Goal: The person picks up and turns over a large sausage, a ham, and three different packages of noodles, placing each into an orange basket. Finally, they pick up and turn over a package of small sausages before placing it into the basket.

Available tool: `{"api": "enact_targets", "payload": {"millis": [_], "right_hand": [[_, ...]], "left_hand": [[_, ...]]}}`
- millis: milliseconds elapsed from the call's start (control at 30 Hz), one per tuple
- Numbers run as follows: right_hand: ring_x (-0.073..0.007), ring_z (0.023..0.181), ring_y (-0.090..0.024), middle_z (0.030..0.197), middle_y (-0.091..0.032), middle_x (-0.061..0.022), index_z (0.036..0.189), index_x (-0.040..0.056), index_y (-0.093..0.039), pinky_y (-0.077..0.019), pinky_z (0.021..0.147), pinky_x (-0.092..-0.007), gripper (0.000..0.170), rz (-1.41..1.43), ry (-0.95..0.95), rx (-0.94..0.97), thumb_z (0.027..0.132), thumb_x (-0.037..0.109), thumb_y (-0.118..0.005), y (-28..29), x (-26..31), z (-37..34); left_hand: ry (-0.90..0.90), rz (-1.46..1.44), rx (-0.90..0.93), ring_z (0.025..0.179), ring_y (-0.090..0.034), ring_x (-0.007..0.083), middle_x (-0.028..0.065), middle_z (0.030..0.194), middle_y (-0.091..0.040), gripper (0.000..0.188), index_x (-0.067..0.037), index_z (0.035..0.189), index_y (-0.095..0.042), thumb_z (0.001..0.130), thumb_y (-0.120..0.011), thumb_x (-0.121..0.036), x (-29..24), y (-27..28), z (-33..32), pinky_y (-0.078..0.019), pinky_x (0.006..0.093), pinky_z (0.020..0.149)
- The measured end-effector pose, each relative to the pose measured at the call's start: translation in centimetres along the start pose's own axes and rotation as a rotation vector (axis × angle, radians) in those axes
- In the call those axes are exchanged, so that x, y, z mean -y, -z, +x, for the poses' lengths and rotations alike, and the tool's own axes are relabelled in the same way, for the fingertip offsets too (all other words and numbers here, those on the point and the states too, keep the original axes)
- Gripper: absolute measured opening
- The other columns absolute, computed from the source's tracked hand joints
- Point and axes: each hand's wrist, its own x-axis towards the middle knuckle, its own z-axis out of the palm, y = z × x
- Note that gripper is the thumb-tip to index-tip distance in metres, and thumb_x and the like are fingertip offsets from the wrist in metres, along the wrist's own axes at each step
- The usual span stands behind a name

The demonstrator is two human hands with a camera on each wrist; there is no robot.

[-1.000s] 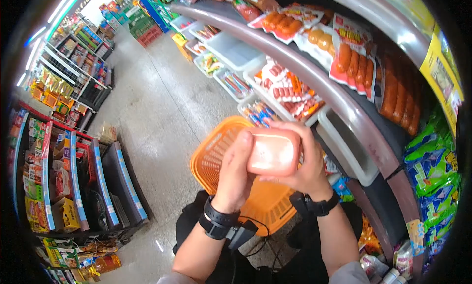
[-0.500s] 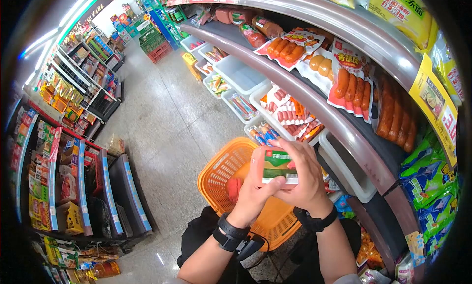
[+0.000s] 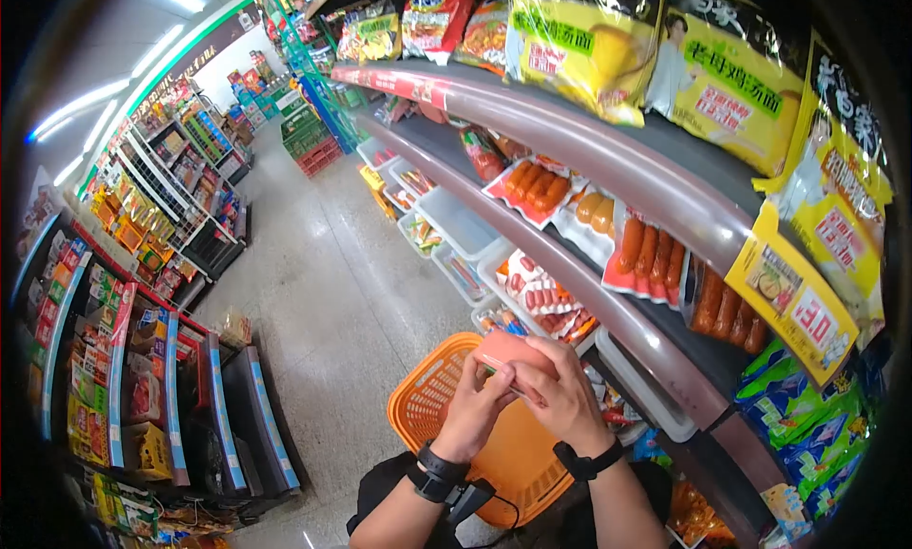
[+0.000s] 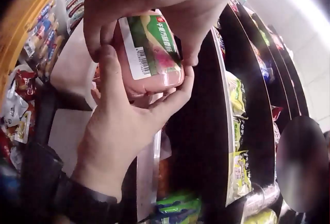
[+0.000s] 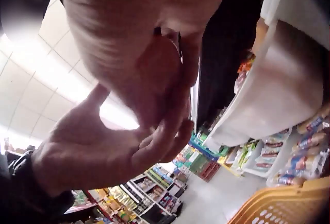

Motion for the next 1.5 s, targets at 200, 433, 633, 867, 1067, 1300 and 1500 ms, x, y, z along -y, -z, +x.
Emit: {"api": "enact_targets", "payload": {"millis": [200, 433, 633, 867, 1067, 1300, 1500], "right_hand": [[-0.0377, 0.122, -0.048, 0.133, -0.046, -0.0144, 0.126, 0.0130, -0.054, -0.0410, 0.102, -0.0457, 0.059, 0.222, -0.045, -0.031, 0.072, -0.002, -0.072, -0.8, -0.7, 1.5], [-0.0370, 0.126, -0.047, 0.138, -0.047, -0.0172, 0.133, 0.0106, -0.047, -0.0400, 0.104, -0.0461, 0.063, 0.196, -0.045, -0.103, 0.076, 0.000, -0.071, -2.8, -1.7, 2.0], [-0.0373, 0.116, -0.054, 0.129, -0.051, -0.0185, 0.133, 0.0076, -0.047, -0.0471, 0.094, -0.0429, 0.060, 0.166, -0.079, -0.083, 0.078, 0.004, -0.073, -2.4, -3.1, 2.0], [-0.0225, 0.083, -0.065, 0.113, -0.058, -0.0154, 0.126, 0.0025, -0.050, -0.0516, 0.077, -0.0359, 0.051, 0.186, -0.212, -0.011, 0.078, -0.002, -0.068, -2.9, -3.5, 2.9], [-0.0273, 0.081, -0.065, 0.103, -0.063, -0.0114, 0.125, 0.0069, -0.056, -0.0523, 0.071, -0.0376, 0.042, 0.154, -0.313, 0.045, 0.084, 0.007, -0.065, -4.5, -4.4, 3.8], [-0.0310, 0.080, -0.065, 0.096, -0.063, -0.0126, 0.116, 0.0055, -0.060, -0.0529, 0.068, -0.0383, 0.031, 0.086, -0.324, 0.050, 0.085, 0.004, -0.063, -6.5, -4.7, 5.6], [-0.0295, 0.083, -0.065, 0.094, -0.064, -0.0097, 0.111, 0.0079, -0.063, -0.0531, 0.070, -0.0384, 0.026, 0.030, -0.347, 0.113, 0.085, 0.007, -0.063, -7.6, -4.9, 5.8]], "left_hand": [[-0.093, -0.123, -0.029, 0.113, -0.056, 0.0197, 0.0090, 0.127, -0.051, 0.050, -0.012, 0.140, -0.036, 0.096, -0.060, -0.015, -0.6, -0.1, 2.4, -0.0487, 0.0347, 0.094], [-0.130, -0.166, -0.109, 0.115, -0.055, 0.0215, 0.0121, 0.131, -0.050, 0.062, -0.013, 0.146, -0.026, 0.094, -0.060, -0.008, -2.0, -0.4, 3.1, -0.0513, 0.0399, 0.092], [-0.260, -0.138, -0.208, 0.111, -0.057, 0.0239, 0.0090, 0.127, -0.051, 0.057, -0.017, 0.142, -0.029, 0.093, -0.057, -0.009, -7.1, 0.4, 6.4, -0.0505, 0.0423, 0.093], [-0.496, 0.104, -0.098, 0.110, -0.055, 0.0242, 0.0085, 0.127, -0.047, 0.053, -0.016, 0.132, -0.032, 0.091, -0.066, -0.019, -15.3, 2.4, 18.2, -0.0508, 0.0403, 0.088], [-0.624, 0.350, -0.099, 0.108, -0.053, 0.0213, 0.0127, 0.127, -0.042, 0.078, -0.012, 0.142, -0.025, 0.081, -0.074, -0.018, -20.6, 1.9, 27.7, -0.0531, 0.0354, 0.079], [-0.688, 0.550, -0.335, 0.121, -0.043, 0.0354, 0.0273, 0.132, -0.038, 0.088, -0.012, 0.143, -0.026, 0.075, -0.078, -0.034, -22.5, 3.1, 38.9, -0.0430, 0.0431, 0.098], [-0.720, 0.886, -0.416, 0.127, -0.037, 0.0439, 0.0333, 0.132, -0.038, 0.087, -0.001, 0.138, -0.026, 0.075, -0.075, -0.038, -23.4, 2.0, 40.5, -0.0346, 0.0449, 0.106]]}}
